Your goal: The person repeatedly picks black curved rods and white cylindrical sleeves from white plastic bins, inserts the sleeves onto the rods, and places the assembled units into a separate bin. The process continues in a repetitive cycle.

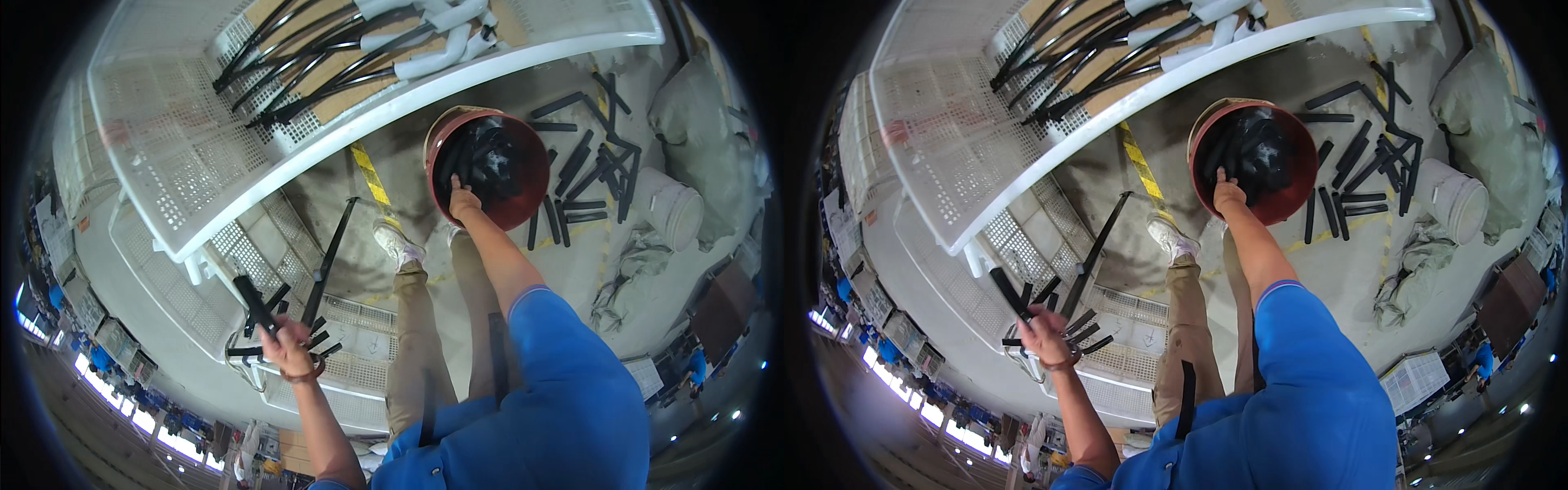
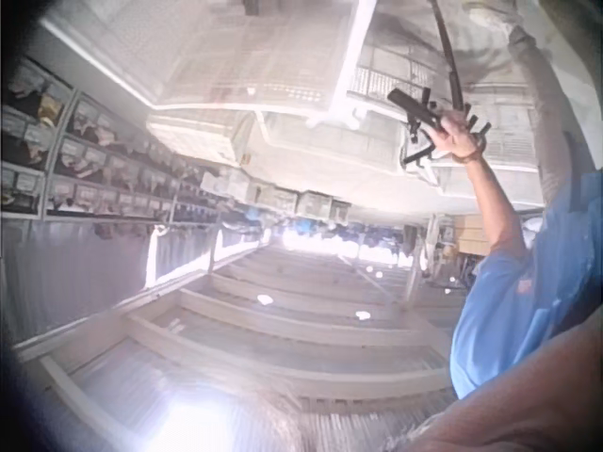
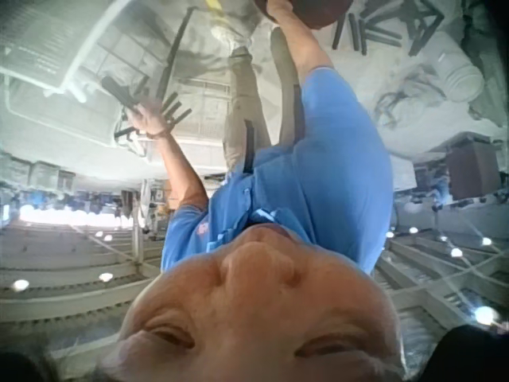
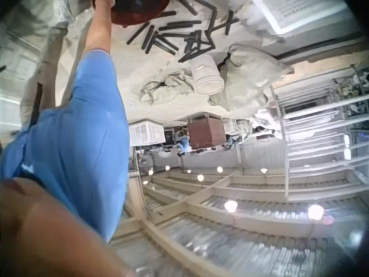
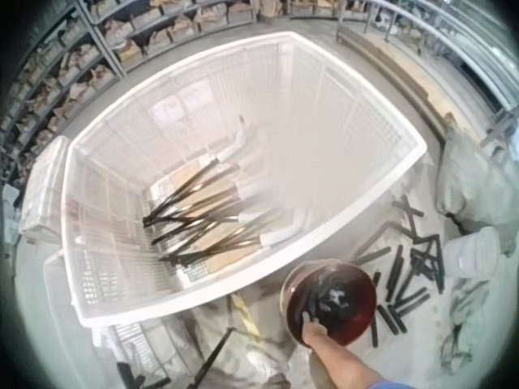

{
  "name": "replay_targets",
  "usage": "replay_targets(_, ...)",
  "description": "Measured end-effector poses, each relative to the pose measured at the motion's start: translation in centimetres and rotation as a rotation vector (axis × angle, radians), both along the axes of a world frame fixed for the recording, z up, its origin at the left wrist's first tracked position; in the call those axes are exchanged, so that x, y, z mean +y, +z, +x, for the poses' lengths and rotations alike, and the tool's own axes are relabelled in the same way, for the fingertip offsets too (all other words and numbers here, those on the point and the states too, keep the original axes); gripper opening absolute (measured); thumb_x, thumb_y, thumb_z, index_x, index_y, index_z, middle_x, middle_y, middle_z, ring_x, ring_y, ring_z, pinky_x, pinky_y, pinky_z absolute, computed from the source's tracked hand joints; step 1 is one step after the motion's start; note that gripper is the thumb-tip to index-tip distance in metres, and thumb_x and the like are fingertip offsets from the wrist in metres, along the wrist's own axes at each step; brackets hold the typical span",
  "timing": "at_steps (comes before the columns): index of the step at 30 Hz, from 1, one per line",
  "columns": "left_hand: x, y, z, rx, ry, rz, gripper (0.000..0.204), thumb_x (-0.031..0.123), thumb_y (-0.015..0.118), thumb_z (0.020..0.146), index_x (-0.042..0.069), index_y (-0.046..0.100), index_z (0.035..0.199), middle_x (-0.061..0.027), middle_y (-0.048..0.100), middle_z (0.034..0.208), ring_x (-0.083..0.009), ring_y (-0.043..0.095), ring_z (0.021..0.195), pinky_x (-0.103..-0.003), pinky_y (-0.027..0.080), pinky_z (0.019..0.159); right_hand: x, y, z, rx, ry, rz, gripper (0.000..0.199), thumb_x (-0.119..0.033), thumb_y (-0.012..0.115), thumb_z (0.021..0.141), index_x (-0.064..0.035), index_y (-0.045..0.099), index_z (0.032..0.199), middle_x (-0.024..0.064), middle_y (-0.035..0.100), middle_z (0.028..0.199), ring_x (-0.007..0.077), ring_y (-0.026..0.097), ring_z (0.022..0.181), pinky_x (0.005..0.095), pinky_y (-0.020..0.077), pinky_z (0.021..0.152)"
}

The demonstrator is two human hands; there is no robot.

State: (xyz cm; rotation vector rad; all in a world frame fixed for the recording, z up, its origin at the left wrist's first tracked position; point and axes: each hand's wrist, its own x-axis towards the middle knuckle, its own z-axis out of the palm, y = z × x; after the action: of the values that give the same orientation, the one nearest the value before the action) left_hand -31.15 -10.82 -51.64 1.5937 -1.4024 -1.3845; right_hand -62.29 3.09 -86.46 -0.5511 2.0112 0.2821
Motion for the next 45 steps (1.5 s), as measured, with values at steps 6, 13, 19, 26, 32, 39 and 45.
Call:
replay_targets(6, -0.3, -1.7, 0.8, -0.052, 0.071, -0.217, 0.051, 0.051, 0.057, 0.095, 0.002, 0.049, 0.107, 0.0012, 0.042, 0.057, -0.0071, 0.038, 0.046, -0.023, 0.031, 0.04, -2.6, -9.2, -2.5, -0.112, 0.19, 0.127, 0.05, -0.013, 0.046, 0.093, -0.0108, 0.044, 0.144, 0.0182, 0.057, 0.135, 0.0304, 0.058, 0.122, 0.0368, 0.0509, 0.097)
replay_targets(13, 2.6, -2.1, 0.4, -0.017, 0.127, -0.059, 0.025, 0.02, 0.055, 0.096, 0.001, 0.051, 0.11, 0.0, 0.048, 0.068, -0.008, 0.043, 0.052, -0.023, 0.036, 0.046, 1.1, 1.0, -7.1, -0.152, -0.118, -0.267, 0.059, -0.023, 0.063, 0.091, -0.0009, 0.042, 0.142, 0.0172, 0.069, 0.087, 0.0261, 0.069, 0.078, 0.0343, 0.0559, 0.069)
replay_targets(19, 2.3, 0.1, -4.8, -0.199, -0.264, -0.139, 0.026, 0.026, 0.063, 0.094, 0.002, 0.061, 0.086, -0.0091, 0.05, 0.061, -0.018, 0.048, 0.053, -0.032, 0.041, 0.053, 11.0, 21.8, -11.5, -0.551, -0.649, -0.601, 0.046, -0.01, 0.064, 0.089, 0.0013, 0.044, 0.129, 0.0049, 0.06, 0.08, 0.0127, 0.058, 0.065, 0.0278, 0.0475, 0.059)
replay_targets(26, -0.3, 15.9, -8.1, -0.181, -0.56, -0.261, 0.024, 0.023, 0.066, 0.091, 0.001, 0.062, 0.083, -0.0087, 0.052, 0.062, -0.0176, 0.049, 0.054, -0.031, 0.042, 0.054, 14.3, 45.4, -11.2, -0.503, -0.503, -1.035, 0.057, -0.005, 0.072, 0.081, -0.0045, 0.042, 0.129, 0.0056, 0.061, 0.106, 0.0133, 0.059, 0.097, 0.0297, 0.0475, 0.084)
replay_targets(32, -0.8, 28.2, -10.7, -0.059, -0.689, -0.441, 0.017, 0.014, 0.068, 0.087, 0.0, 0.068, 0.096, -0.0076, 0.06, 0.07, -0.0148, 0.055, 0.06, -0.029, 0.044, 0.057, 4.3, 54.1, -8.4, 0.18, -0.012, -1.424, 0.043, -0.022, 0.073, 0.084, -0.0077, 0.056, 0.121, 0.0182, 0.066, 0.11, 0.0381, 0.063, 0.098, 0.0427, 0.0515, 0.083)
replay_targets(39, 1.0, 36.2, -9.7, -0.004, -0.75, -0.526, 0.019, 0.016, 0.071, 0.086, 0.0, 0.07, 0.097, -0.0055, 0.064, 0.072, -0.0131, 0.06, 0.064, -0.027, 0.048, 0.061, 5.4, 64.4, -11.9, 0.45, 0.46, -1.671, 0.052, -0.004, 0.074, 0.065, -0.0121, 0.06, 0.114, 0.0079, 0.061, 0.091, 0.0321, 0.06, 0.087, 0.0413, 0.0466, 0.076)
replay_targets(45, 3.4, 38.9, -10.6, -0.026, -0.813, -0.663, 0.023, 0.016, 0.07, 0.086, -0.002, 0.069, 0.1, -0.0087, 0.064, 0.072, -0.0143, 0.059, 0.064, -0.027, 0.046, 0.06, 5.3, 67.3, -13.1, 0.484, 0.726, -1.689, 0.059, 0.003, 0.068, 0.059, -0.013, 0.061, 0.116, 0.0063, 0.056, 0.086, 0.0287, 0.057, 0.083, 0.0401, 0.0467, 0.076)
